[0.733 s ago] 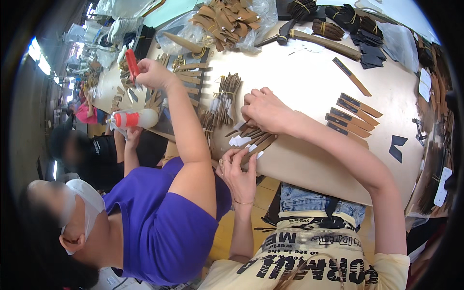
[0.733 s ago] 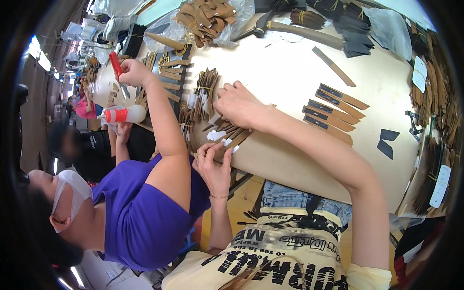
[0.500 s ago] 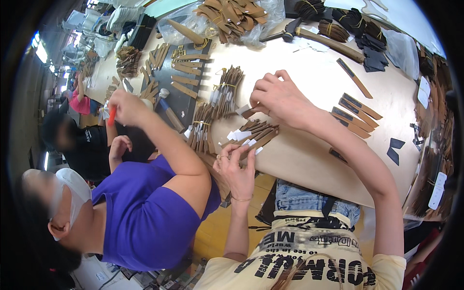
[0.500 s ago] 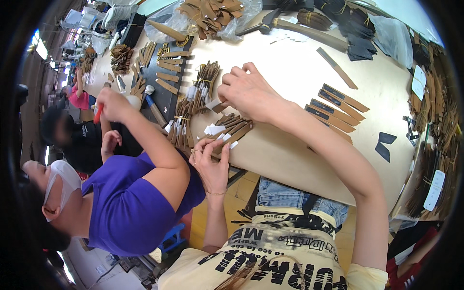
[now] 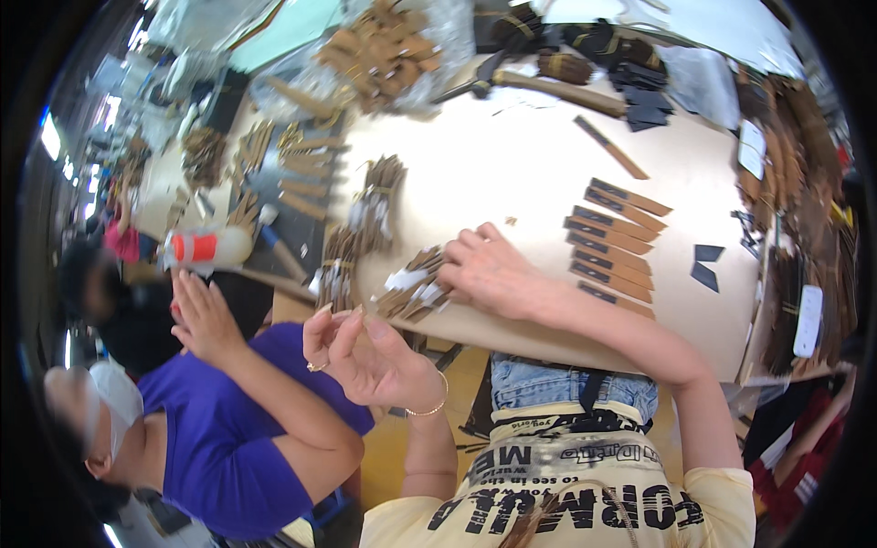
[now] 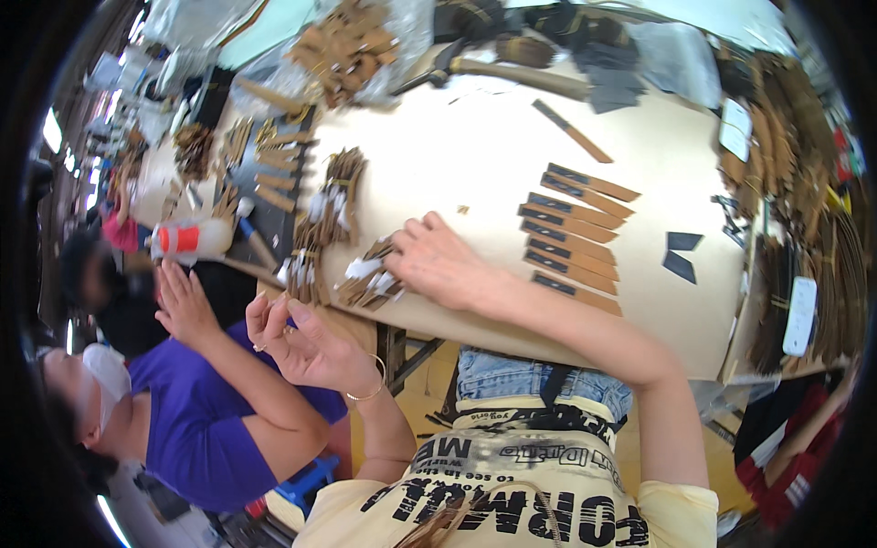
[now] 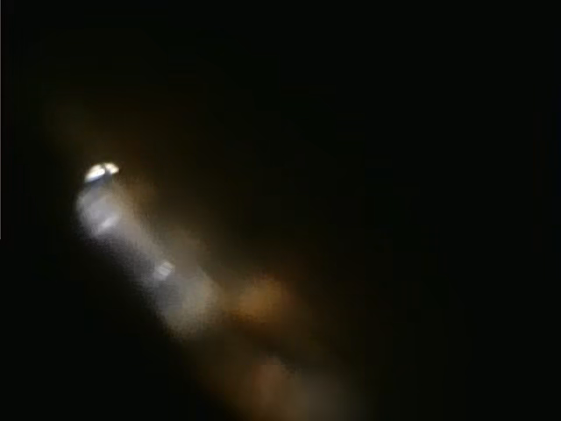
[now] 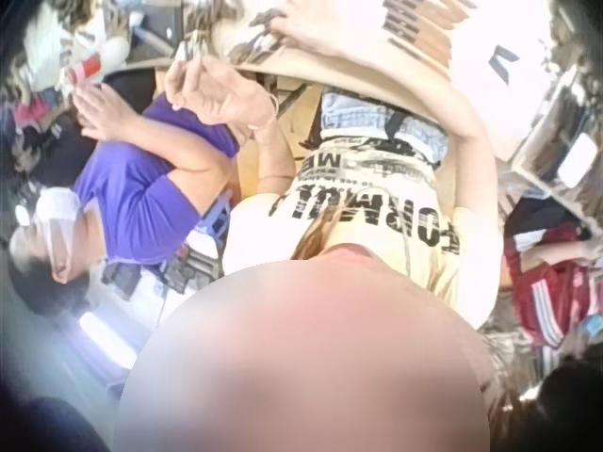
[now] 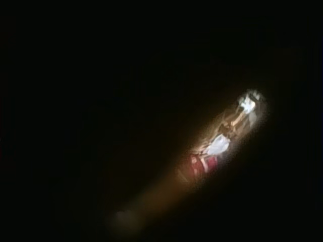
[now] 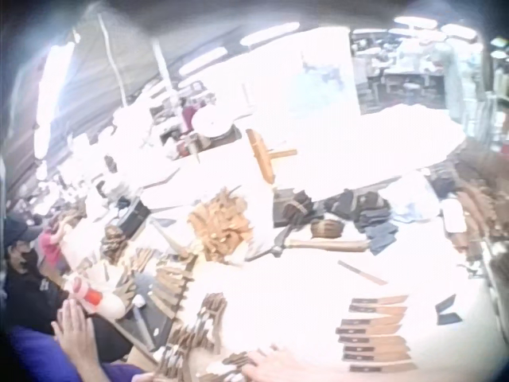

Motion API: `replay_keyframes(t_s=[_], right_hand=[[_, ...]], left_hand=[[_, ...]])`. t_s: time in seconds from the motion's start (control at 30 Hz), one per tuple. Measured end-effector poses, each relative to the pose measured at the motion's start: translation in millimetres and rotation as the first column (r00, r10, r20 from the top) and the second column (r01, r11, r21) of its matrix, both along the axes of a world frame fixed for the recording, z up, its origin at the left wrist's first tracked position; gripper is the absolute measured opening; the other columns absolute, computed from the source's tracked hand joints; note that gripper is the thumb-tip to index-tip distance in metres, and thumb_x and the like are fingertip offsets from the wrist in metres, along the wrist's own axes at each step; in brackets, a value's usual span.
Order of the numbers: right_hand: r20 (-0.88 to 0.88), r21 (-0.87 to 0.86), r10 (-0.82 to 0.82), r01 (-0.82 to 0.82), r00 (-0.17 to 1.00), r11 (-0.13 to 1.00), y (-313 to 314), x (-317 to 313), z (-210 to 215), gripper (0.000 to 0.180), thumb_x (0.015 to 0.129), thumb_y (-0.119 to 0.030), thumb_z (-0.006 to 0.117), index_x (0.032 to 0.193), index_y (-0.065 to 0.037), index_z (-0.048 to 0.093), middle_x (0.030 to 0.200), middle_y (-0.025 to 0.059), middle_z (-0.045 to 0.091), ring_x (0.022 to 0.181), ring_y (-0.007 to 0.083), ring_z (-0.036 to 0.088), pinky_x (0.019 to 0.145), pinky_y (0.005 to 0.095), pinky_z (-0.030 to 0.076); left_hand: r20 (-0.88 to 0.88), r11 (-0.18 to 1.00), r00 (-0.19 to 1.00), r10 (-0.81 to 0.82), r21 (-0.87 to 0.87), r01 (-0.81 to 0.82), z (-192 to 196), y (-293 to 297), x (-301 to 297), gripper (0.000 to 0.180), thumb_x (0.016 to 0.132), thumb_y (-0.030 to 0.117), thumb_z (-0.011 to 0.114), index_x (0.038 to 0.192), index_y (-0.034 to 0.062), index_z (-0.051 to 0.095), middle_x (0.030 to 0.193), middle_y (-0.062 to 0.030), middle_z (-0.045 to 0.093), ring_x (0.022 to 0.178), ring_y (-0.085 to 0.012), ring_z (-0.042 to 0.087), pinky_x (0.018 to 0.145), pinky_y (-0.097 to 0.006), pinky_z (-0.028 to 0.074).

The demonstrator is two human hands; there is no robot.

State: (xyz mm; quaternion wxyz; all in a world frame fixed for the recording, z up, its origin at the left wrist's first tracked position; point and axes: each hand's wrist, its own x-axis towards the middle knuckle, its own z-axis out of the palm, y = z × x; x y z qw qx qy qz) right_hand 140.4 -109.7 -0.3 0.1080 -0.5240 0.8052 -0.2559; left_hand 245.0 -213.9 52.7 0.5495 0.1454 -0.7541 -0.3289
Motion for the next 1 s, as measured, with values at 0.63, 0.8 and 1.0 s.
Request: replay_keyframes(t_s=[0.63,0.8,1.0], right_hand=[[0.270,-0.224,-0.951,0.970,0.153,0.092,288,62,39,0.008,0.086,-0.007,0.070,0.091,-0.001,0.068,0.086,0.0070,0.068,0.075,0.0195,0.059,0.073,0.0328,0.047],[0.142,-0.257,-0.959,0.945,0.245,0.203,289,45,32,0.010,0.086,-0.009,0.072,0.093,-0.002,0.069,0.091,0.0093,0.070,0.082,0.0242,0.063,0.078,0.0348,0.048],[-0.405,-0.204,-0.670,0.653,0.622,0.729,207,-33,0,0.020,0.081,-0.013,0.067,0.100,-0.006,0.065,0.092,0.0083,0.069,0.098,0.0242,0.064,0.090,0.0395,0.045]], left_hand=[[0.743,0.619,0.596,-0.305,-0.321,0.717,-82,63,-210,0.019,0.090,0.017,0.066,0.098,0.0015,0.071,0.104,-0.0128,0.066,0.094,-0.0318,0.062,0.087,-0.043,0.047],[0.708,0.545,0.639,-0.301,-0.422,0.725,-85,57,-217,0.013,0.089,0.011,0.065,0.094,0.0012,0.072,0.096,-0.0109,0.066,0.087,-0.0310,0.063,0.083,-0.042,0.048],[0.743,0.632,0.502,-0.444,-0.138,0.763,-74,54,-197,0.034,0.089,0.019,0.067,0.119,0.0021,0.067,0.118,-0.0200,0.063,0.110,-0.0364,0.059,0.100,-0.044,0.043]])
